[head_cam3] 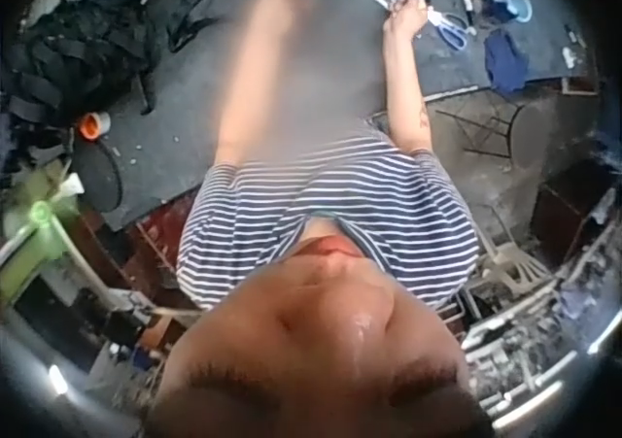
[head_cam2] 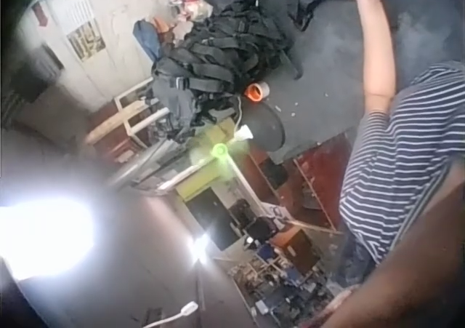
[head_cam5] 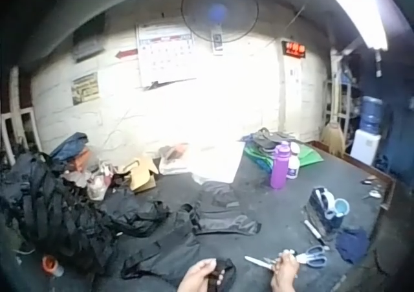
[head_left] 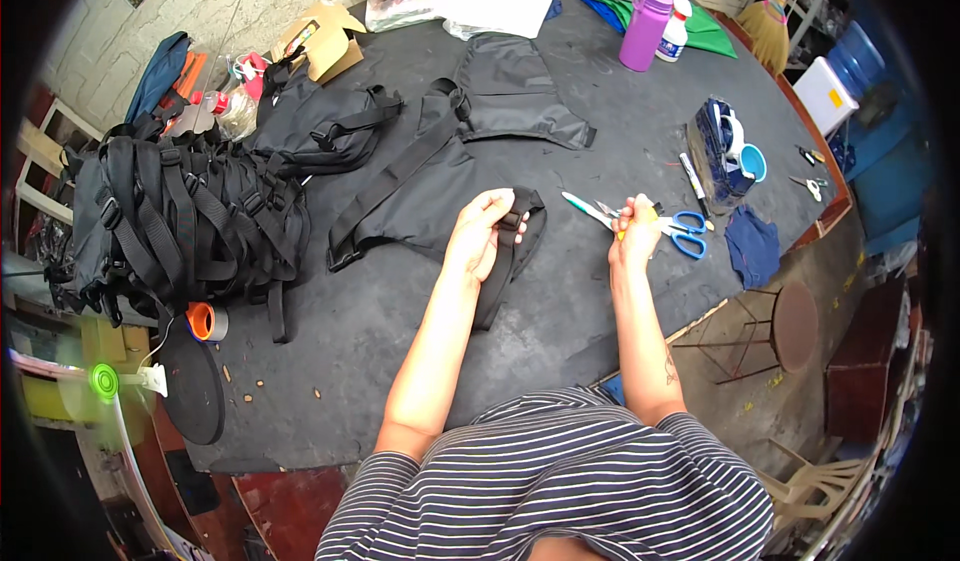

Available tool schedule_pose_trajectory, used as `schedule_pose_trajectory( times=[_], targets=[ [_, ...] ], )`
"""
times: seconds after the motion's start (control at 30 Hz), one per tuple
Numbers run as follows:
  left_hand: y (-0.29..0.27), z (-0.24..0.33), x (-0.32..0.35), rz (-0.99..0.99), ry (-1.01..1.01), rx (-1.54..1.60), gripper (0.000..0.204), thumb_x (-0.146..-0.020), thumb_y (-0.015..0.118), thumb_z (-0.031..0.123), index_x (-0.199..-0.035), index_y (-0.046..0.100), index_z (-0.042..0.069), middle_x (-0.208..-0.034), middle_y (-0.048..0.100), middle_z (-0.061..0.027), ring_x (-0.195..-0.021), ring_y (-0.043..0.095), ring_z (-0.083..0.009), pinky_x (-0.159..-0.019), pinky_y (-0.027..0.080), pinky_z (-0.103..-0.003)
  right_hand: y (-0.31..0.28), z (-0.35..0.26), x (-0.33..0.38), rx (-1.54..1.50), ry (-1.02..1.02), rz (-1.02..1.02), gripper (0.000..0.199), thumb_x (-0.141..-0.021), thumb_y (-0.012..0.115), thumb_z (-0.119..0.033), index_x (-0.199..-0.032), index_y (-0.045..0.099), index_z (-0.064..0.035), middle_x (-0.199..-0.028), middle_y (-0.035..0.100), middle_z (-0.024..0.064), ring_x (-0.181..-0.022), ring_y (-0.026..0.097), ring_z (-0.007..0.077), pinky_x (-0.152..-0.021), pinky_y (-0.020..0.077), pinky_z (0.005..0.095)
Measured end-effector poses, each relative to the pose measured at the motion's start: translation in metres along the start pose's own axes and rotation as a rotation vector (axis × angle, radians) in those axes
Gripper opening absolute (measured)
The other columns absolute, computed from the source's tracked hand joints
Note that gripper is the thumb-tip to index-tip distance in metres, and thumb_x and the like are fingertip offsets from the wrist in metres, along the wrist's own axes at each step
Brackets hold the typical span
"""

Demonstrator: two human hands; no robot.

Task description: Cleaning and inspecting a black fabric bag using a brush and scissors.

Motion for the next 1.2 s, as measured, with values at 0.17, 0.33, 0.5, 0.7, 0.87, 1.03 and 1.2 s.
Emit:
schedule_pose_trajectory(
  times=[0.17,0.33,0.5,0.7,0.87,1.03,1.2],
  targets=[
    [0.001,0.005,0.0,-0.008,-0.07,0.052,0.019,-0.087,0.061,0.014,-0.101,0.058,0.002,-0.08,0.062,-0.007,-0.064,0.058,-0.0128,-0.057,0.047,-0.024,0.014,-0.036,0.017,0.368,-0.253,-0.118,0.031,-0.085,0.064,-0.016,-0.112,0.05,-0.0093,-0.086,0.048,-0.0008,-0.063,0.041,0.0052,-0.053,0.0336,0.0203],
    [0.001,0.012,-0.009,0.121,0.142,-0.182,0.008,-0.086,0.063,0.015,-0.087,0.059,0.008,-0.067,0.051,0.0038,-0.053,0.043,-0.0051,-0.05,0.036,-0.02,0.049,-0.001,0.057,0.744,-0.265,-0.562,0.028,-0.086,0.059,-0.032,-0.088,0.052,-0.0051,-0.071,0.047,-0.002,-0.065,0.041,0.0081,-0.059,0.0369,0.0249],
    [-0.007,0.017,-0.012,0.286,0.584,-0.593,0.023,-0.092,0.054,0.019,-0.077,0.052,0.002,-0.08,0.055,0.0012,-0.076,0.044,-0.0076,-0.07,0.038,-0.025,0.063,0.014,0.095,1.16,-0.383,-0.61,0.029,-0.079,0.065,-0.029,-0.085,0.049,-0.0053,-0.071,0.056,0.0108,-0.065,0.058,0.0264,-0.061,0.0461,0.0365],
    [0.009,0.008,-0.015,0.073,0.477,-0.302,0.023,-0.097,0.046,0.019,-0.08,0.05,0.004,-0.101,0.066,-0.008,-0.083,0.052,-0.0074,-0.077,0.04,-0.022,0.069,0.012,0.084,1.18,-0.468,-0.516,0.03,-0.075,0.066,-0.026,-0.085,0.046,-0.0057,-0.075,0.057,0.0109,-0.067,0.059,0.0302,-0.061,0.0463,0.0386],
    [0.01,0.01,-0.013,0.089,0.504,-0.35,0.026,-0.097,0.045,0.02,-0.078,0.048,0.004,-0.097,0.067,-0.0092,-0.085,0.054,-0.0083,-0.079,0.041,-0.023,0.068,0.016,0.073,1.186,-0.5,-0.474,0.03,-0.074,0.066,-0.024,-0.086,0.046,-0.0048,-0.078,0.058,0.0116,-0.069,0.059,0.0315,-0.061,0.0462,0.0391],
    [0.009,0.008,-0.014,0.09,0.521,-0.259,0.026,-0.096,0.048,0.02,-0.076,0.049,0.004,-0.091,0.067,-0.0113,-0.085,0.06,-0.0124,-0.081,0.045,-0.026,0.074,0.016,0.08,0.936,-0.42,-0.547,0.031,-0.076,0.069,-0.021,-0.089,0.047,-0.0037,-0.077,0.056,0.0104,-0.067,0.058,0.025,-0.062,0.0465,0.0352],
    [0.005,0.009,-0.016,0.09,0.522,-0.131,0.026,-0.095,0.051,0.023,-0.076,0.05,0.005,-0.087,0.067,-0.0124,-0.081,0.062,-0.0164,-0.078,0.048,-0.029,0.079,0.014,0.099,0.874,-0.428,-0.67,0.036,-0.072,0.074,-0.019,-0.094,0.049,-0.0041,-0.083,0.056,0.0083,-0.07,0.057,0.0208,-0.067,0.0476,0.0315]
  ],
)
Point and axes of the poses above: each hand's wrist, its own x-axis away from the middle knuckle, its own y-axis out of the palm, z = x × y, the point moved 5 cm from there along -x, towards the middle knuckle
